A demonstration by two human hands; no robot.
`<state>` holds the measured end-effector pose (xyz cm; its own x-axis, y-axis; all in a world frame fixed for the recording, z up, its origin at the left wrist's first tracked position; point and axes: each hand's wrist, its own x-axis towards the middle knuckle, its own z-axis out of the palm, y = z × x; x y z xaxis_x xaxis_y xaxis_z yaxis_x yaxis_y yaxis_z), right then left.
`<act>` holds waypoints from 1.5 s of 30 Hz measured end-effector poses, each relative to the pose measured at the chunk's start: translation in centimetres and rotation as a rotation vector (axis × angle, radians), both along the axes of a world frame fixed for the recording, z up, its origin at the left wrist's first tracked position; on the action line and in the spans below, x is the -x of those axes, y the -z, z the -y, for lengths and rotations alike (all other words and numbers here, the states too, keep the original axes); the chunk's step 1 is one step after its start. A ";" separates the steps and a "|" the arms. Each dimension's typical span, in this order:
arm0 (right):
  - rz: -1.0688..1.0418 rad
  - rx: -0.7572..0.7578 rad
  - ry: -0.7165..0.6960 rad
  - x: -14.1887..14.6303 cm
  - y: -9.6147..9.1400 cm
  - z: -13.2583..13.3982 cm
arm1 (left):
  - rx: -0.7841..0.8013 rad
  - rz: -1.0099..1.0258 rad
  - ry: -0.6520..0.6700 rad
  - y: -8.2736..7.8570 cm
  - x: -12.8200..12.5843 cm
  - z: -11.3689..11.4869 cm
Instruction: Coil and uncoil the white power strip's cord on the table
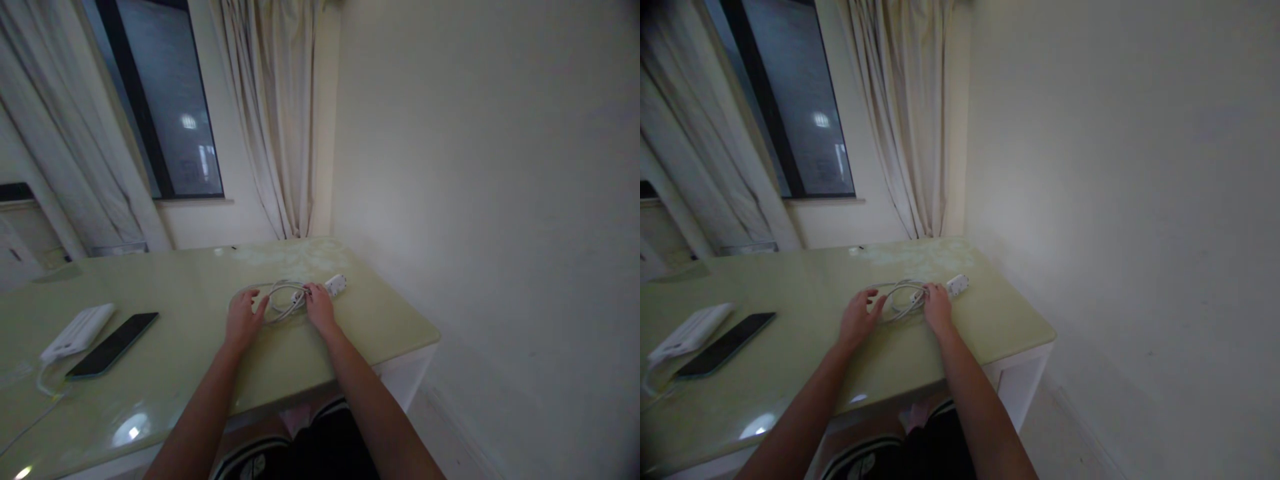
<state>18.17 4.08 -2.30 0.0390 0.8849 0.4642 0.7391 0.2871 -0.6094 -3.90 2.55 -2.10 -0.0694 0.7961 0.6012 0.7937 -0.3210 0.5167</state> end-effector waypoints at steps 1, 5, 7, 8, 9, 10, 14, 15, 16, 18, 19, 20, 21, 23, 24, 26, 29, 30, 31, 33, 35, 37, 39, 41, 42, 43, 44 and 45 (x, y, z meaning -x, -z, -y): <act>-0.017 -0.002 0.007 -0.1 0.1 -0.1 | 0.052 -0.011 0.079 0.3 -0.1 0.0; -0.068 -0.002 0.001 -0.3 0.4 -0.5 | 0.186 -0.075 0.342 0.9 -0.9 0.5; -0.069 0.003 -0.015 -0.2 0.5 -0.7 | 0.241 -0.124 0.420 0.7 -1.2 0.7; -0.069 0.003 -0.025 -0.1 0.5 -0.7 | 0.264 -0.155 0.431 0.6 -1.3 0.8; -0.070 0.002 -0.032 0.0 0.5 -0.8 | 0.279 -0.191 0.415 0.4 -1.4 0.9; -0.073 0.002 -0.036 0.1 0.4 -0.8 | 0.284 -0.227 0.379 0.3 -1.5 1.0; -0.076 0.002 0.004 0.2 -0.1 -0.6 | 0.250 -0.307 0.221 -0.1 -2.0 1.5; -0.065 0.008 0.021 0.2 -0.2 -0.5 | 0.227 -0.308 0.203 -0.1 -2.2 1.6; -0.053 0.019 0.040 0.1 -0.2 -0.5 | 0.196 -0.303 0.184 -0.2 -2.3 1.7; -0.039 0.057 0.084 -0.2 -0.2 -0.6 | 0.111 -0.275 0.136 -0.3 -2.4 1.7; -0.040 0.077 0.106 -0.3 -0.2 -0.6 | 0.065 -0.248 0.106 -0.4 -2.3 1.7; -0.044 0.094 0.124 -0.4 -0.1 -0.7 | 0.020 -0.210 0.071 -0.5 -2.1 1.6; -0.049 0.098 0.135 -0.5 0.1 -0.8 | -0.022 -0.156 0.034 -0.6 -1.9 1.6; -0.052 0.077 0.139 -0.5 0.2 -0.9 | -0.100 0.001 -0.033 -0.7 -1.4 1.4; -0.048 0.054 0.137 -0.5 0.3 -0.9 | -0.132 0.094 -0.052 -0.9 -1.2 1.4; -0.043 0.001 0.137 -0.5 0.2 -0.8 | -0.184 0.271 -0.056 -1.2 -1.0 1.6; -0.070 -0.059 0.152 -0.7 -0.4 -0.5 | -0.217 0.444 -0.015 -1.7 -1.3 1.9; -0.086 -0.078 0.154 -0.8 -0.7 -0.3 | -0.216 0.469 -0.001 -1.8 -1.4 1.9; -0.104 -0.102 0.156 -0.9 -0.9 -0.2 | -0.209 0.476 0.013 -1.8 -1.6 1.9; -0.140 -0.171 0.161 -1.0 -1.3 0.1 | -0.180 0.454 0.039 -1.8 -1.8 1.8; -0.186 -0.261 0.171 -1.0 -1.4 0.3 | -0.154 0.424 0.053 -1.6 -1.9 1.5; -0.269 -0.349 0.177 -0.8 -1.5 0.3 | -0.151 0.433 0.049 -1.4 -1.8 1.2; -0.397 -0.416 0.162 -0.7 -1.6 0.4 | -0.171 0.484 0.023 -1.4 -1.6 1.1; -0.529 -0.443 0.146 -0.7 -1.8 0.5 | -0.199 0.549 -0.012 -1.5 -1.4 1.0; -0.582 -0.441 0.146 -0.7 -2.0 0.6 | -0.209 0.574 -0.024 -1.5 -1.3 1.0; -0.620 -0.431 0.153 -0.7 -2.1 0.7 | -0.213 0.589 -0.033 -1.6 -1.2 1.0; -0.646 -0.419 0.165 -0.8 -2.3 0.8 | -0.208 0.594 -0.037 -1.6 -1.2 1.1; -0.667 -0.407 0.178 -0.9 -2.5 0.9 | -0.192 0.590 -0.035 -1.7 -1.2 1.1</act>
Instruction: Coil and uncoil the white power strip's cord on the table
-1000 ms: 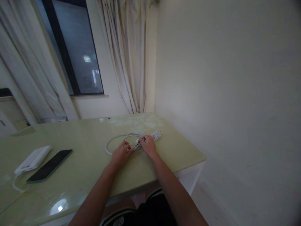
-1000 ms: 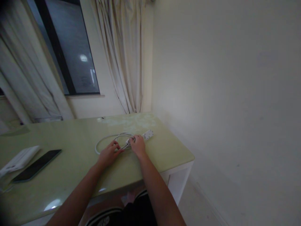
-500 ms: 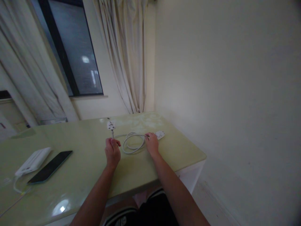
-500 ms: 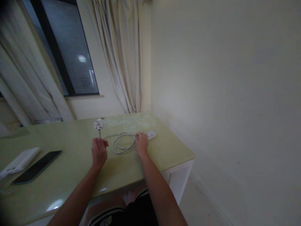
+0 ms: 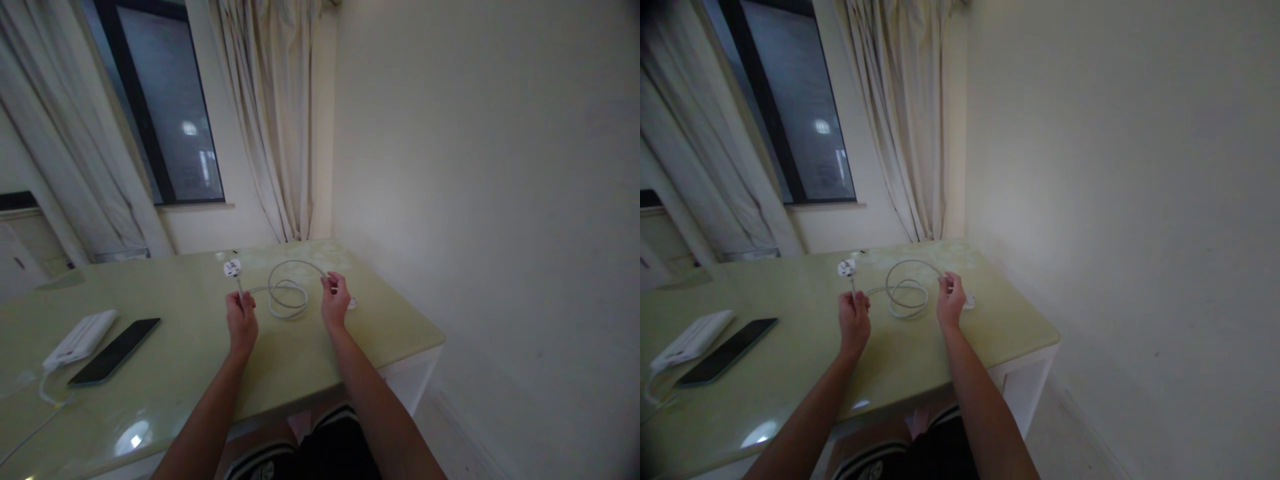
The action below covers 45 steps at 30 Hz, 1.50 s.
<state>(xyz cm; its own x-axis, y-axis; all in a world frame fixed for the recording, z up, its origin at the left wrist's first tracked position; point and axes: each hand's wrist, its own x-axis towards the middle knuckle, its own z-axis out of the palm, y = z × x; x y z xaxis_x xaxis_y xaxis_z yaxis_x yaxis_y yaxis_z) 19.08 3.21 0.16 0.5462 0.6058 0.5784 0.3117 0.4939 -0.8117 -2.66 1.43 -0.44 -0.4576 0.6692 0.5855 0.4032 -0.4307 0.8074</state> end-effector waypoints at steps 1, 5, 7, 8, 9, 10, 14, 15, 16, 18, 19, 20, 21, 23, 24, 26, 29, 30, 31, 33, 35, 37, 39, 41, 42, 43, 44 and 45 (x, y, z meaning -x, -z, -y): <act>-0.023 0.010 0.000 -0.1 -0.2 0.0 | 0.018 -0.009 0.013 0.0 -0.1 0.1; -0.219 0.031 -0.131 -0.1 -1.5 -0.7 | 0.074 -0.102 0.021 -0.3 -0.4 0.5; -0.416 0.047 -0.263 -0.1 -3.0 -1.5 | 0.088 -0.151 -0.028 -0.5 -0.4 0.7; -0.528 0.062 -0.328 -0.1 -4.1 -2.0 | 0.093 -0.164 -0.050 -0.6 -0.4 0.8; -0.637 0.078 -0.386 -0.2 -5.3 -2.4 | 0.093 -0.165 -0.067 -0.8 -0.3 0.9; -0.731 0.094 -0.436 -0.5 -6.7 -2.9 | 0.087 -0.155 -0.078 -0.9 -0.2 1.0; -0.902 -0.060 -0.453 -2.4 -12.9 -3.7 | 0.035 -0.074 -0.089 -1.4 0.0 1.3; -0.935 -0.165 -0.404 -3.2 -14.5 -3.6 | 0.026 -0.056 -0.088 -1.5 0.0 1.3; -0.966 -0.275 -0.354 -4.0 -16.0 -3.5 | 0.019 -0.045 -0.087 -1.5 -0.1 1.4; -0.976 -0.434 -0.290 -5.6 -18.6 -3.2 | 0.011 -0.038 -0.087 -1.6 -0.2 1.5; -0.964 -0.468 -0.268 -6.3 -19.7 -3.0 | 0.009 -0.038 -0.089 -1.6 -0.2 1.5; -0.944 -0.480 -0.252 -6.9 -20.6 -2.9 | 0.010 -0.038 -0.089 -1.5 -0.3 1.5; -0.918 -0.485 -0.240 -7.4 -21.3 -2.8 | 0.015 -0.036 -0.087 -1.5 -0.3 1.5; -0.867 -0.484 -0.236 -8.0 -22.2 -2.9 | 0.033 -0.041 -0.081 -1.4 -0.3 1.4; -0.852 -0.485 -0.247 -8.1 -22.3 -2.9 | 0.043 -0.058 -0.073 -1.3 -0.3 1.4; -0.868 -0.478 -0.293 -7.8 -22.1 -3.2 | 0.064 -0.122 -0.050 -1.1 -0.2 1.3; -0.958 -0.388 -0.407 -6.9 -21.0 -3.5 | 0.134 -0.306 -0.009 -0.7 -0.3 1.3; -0.977 -0.339 -0.452 -6.5 -20.6 -3.6 | 0.167 -0.397 0.005 -0.5 -0.4 1.4; -0.988 -0.292 -0.494 -6.1 -20.2 -3.6 | 0.199 -0.503 0.023 -0.4 -0.5 1.4; -1.002 -0.225 -0.554 -5.2 -19.5 -3.5 | 0.251 -0.716 0.067 -0.2 -0.9 1.4; -1.002 -0.194 -0.589 -4.3 -19.0 -3.3 | 0.297 -0.861 0.109 0.0 -1.3 1.3; -0.971 -0.166 -0.631 -3.5 -18.8 -2.8 | 0.362 -0.912 0.138 0.3 -1.4 1.2; -0.931 -0.131 -0.711 -2.9 -18.8 -2.1 | 0.433 -0.904 0.170 0.8 -1.2 1.0; -0.913 -0.100 -0.825 -2.7 -19.0 -1.3 | 0.469 -0.871 0.192 1.3 -0.7 0.7; -0.907 -0.085 -0.892 -2.7 -19.1 -0.8 | 0.460 -0.853 0.194 1.6 -0.5 0.5; -0.896 -0.069 -0.959 -2.7 -19.2 -0.3 | 0.431 -0.833 0.196 1.8 -0.4 0.3; -0.877 -0.054 -1.019 -2.8 -19.2 0.2 | 0.386 -0.799 0.199 2.0 -0.3 0.0; -0.850 -0.042 -1.068 -2.8 -19.3 0.7 | 0.337 -0.746 0.210 2.1 -0.4 -0.3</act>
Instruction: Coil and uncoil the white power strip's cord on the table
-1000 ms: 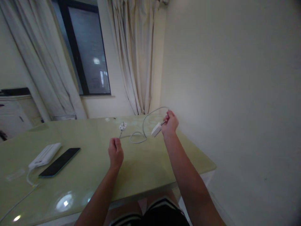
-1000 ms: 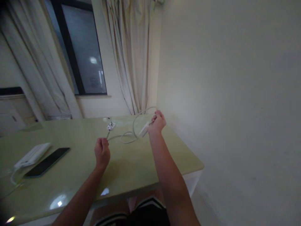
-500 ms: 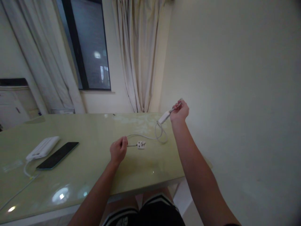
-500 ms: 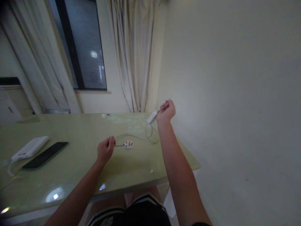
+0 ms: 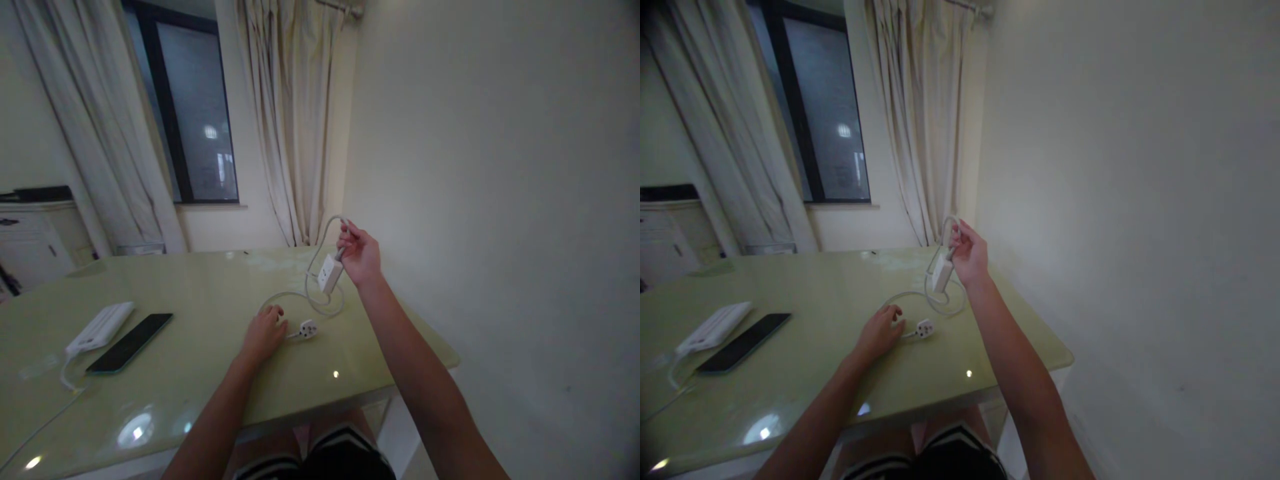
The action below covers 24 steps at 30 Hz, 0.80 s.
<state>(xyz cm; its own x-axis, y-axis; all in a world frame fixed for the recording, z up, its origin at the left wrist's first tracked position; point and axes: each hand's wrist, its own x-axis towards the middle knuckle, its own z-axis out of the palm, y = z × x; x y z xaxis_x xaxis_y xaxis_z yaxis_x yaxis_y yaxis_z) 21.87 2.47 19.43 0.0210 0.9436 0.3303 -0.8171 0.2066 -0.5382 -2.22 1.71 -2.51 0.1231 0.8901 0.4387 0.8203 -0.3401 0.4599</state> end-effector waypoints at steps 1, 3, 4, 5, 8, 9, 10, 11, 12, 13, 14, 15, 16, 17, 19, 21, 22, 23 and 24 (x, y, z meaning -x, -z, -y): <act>0.027 -0.022 -0.026 0.0 0.0 0.5 | -0.026 0.079 0.019 0.0 -0.2 -0.4; 0.094 -0.066 -0.031 0.1 0.0 1.4 | -0.029 0.269 0.065 -0.3 -1.1 -1.1; 0.134 -0.086 -0.020 0.1 0.1 1.8 | -0.009 0.363 0.093 -0.7 -1.6 -1.5; 0.180 -0.105 -0.007 0.2 0.2 2.2 | 0.016 0.448 0.121 -1.1 -2.1 -2.0; 0.360 -0.161 0.028 0.2 0.6 2.6 | 0.053 0.658 0.175 -2.5 -3.3 -3.1; 0.428 -0.181 0.047 0.0 0.8 2.5 | 0.043 0.710 0.174 -2.9 -3.4 -3.3; 0.497 -0.202 0.074 -0.3 1.1 2.3 | 0.020 0.741 0.167 -3.4 -3.5 -3.5; 0.570 -0.222 0.106 -0.7 1.4 2.0 | -0.020 0.749 0.154 -3.7 -3.4 -3.7; 0.648 -0.245 0.142 -1.1 1.8 1.6 | -0.076 0.731 0.130 -4.1 -3.2 -3.7; 0.737 -0.270 0.180 -1.5 2.3 1.2 | -0.143 0.690 0.100 -4.5 -3.0 -3.7; 0.839 -0.300 0.220 -1.8 2.8 0.7 | -0.209 0.633 0.073 -4.8 -2.7 -3.6; 0.948 -0.333 0.263 -2.0 3.3 0.2 | -0.264 0.563 0.059 -5.3 -2.5 -3.5; 1.056 -0.370 0.309 -2.0 3.8 -0.3 | -0.300 0.491 0.064 -5.8 -2.3 -3.3; 1.156 -0.406 0.355 -1.8 4.3 -0.7 | -0.318 0.419 0.089 -6.5 -2.1 -3.2; 1.319 -0.471 0.409 -0.8 5.1 -1.5 | -0.319 0.290 0.179 -8.1 -2.1 -2.9; 1.452 -0.530 0.384 0.4 5.6 -2.2 | -0.302 0.187 0.270 -10.0 -2.3 -2.7; 1.513 -0.554 0.348 1.0 5.8 -2.5 | -0.282 0.153 0.312 -11.0 -2.4 -2.8; 1.569 -0.575 0.309 1.4 6.1 -2.8 | -0.256 0.138 0.338 -11.8 -2.4 -2.9; 1.611 -0.594 0.277 1.7 6.3 -3.1 | -0.235 0.147 0.341 -12.6 -2.4 -3.1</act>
